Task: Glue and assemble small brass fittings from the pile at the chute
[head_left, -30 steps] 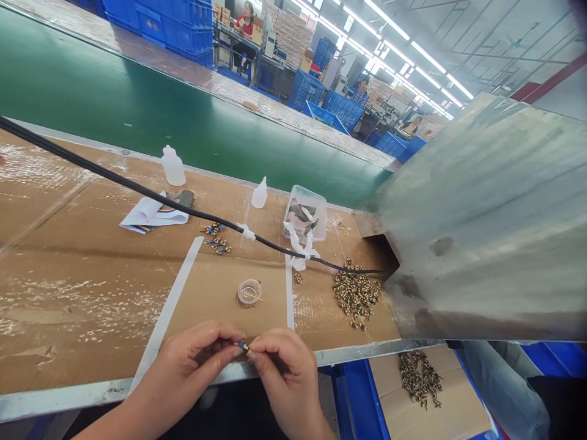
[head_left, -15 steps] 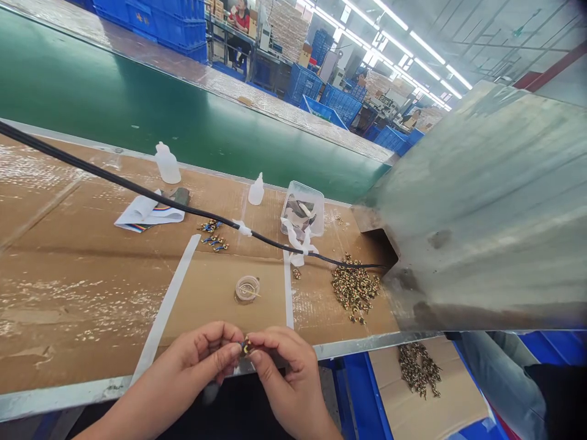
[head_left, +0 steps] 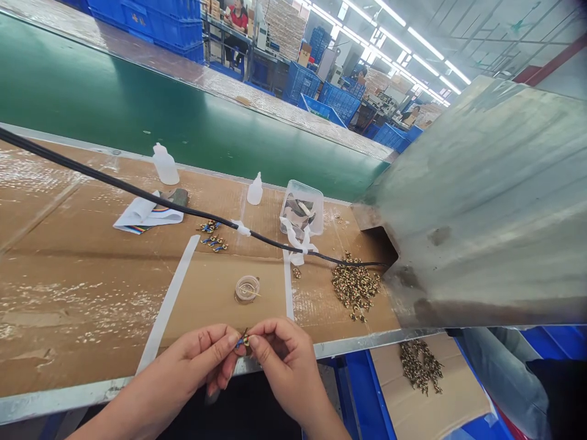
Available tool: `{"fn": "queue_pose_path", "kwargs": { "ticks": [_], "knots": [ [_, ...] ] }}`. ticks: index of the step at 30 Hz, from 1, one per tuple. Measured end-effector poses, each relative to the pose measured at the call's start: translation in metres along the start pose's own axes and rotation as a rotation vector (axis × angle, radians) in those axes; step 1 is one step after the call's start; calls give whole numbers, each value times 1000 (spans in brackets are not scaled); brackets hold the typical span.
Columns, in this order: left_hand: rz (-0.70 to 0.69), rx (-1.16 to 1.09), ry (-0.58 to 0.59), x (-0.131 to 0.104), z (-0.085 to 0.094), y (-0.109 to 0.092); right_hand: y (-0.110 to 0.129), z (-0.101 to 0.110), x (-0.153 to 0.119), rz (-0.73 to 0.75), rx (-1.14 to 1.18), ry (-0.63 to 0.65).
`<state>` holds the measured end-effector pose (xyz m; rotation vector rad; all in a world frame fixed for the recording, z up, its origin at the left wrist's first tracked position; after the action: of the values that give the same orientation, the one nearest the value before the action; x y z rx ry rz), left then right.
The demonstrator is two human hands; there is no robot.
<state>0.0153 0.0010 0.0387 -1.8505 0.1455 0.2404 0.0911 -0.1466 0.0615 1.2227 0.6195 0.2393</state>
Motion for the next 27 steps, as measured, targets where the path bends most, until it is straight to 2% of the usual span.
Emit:
{"fn": "queue_pose_path", "kwargs": {
  "ticks": [5,11,14,17,20,23,27],
  "knots": [
    [18,2,2,0,-2,-3,-3,-1,1,-72,77,43],
    [0,9,-4,-1,-3,0,-3,-2,0,-45,56,19],
    [11,40,-6,-1,2,1,-7,1,-1,-11,41,3],
    [-37,313,-39,8,21,-11,-16,12,2,9,-19,-75],
    [-189,872,-193,26,52,-37,-26,29,7,-19,-24,-160],
    [-177,966,-246,48,79,-56,-32,47,11,-53,3,-208],
    [-175,1042,-325,71,101,-71,-33,69,11,-60,48,-322]
  ]
}}
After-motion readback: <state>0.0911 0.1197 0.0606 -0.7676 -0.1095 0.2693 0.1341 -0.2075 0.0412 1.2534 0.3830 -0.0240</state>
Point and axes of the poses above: each hand's wrist, its own x-axis towards the middle knuckle, its own z-axis out of the back of the hand, y = z × x, the point moved 2 cm from there along x, towards the middle knuckle, and after that the axes turned 15 degrees about -z, right-handed, at the moved point
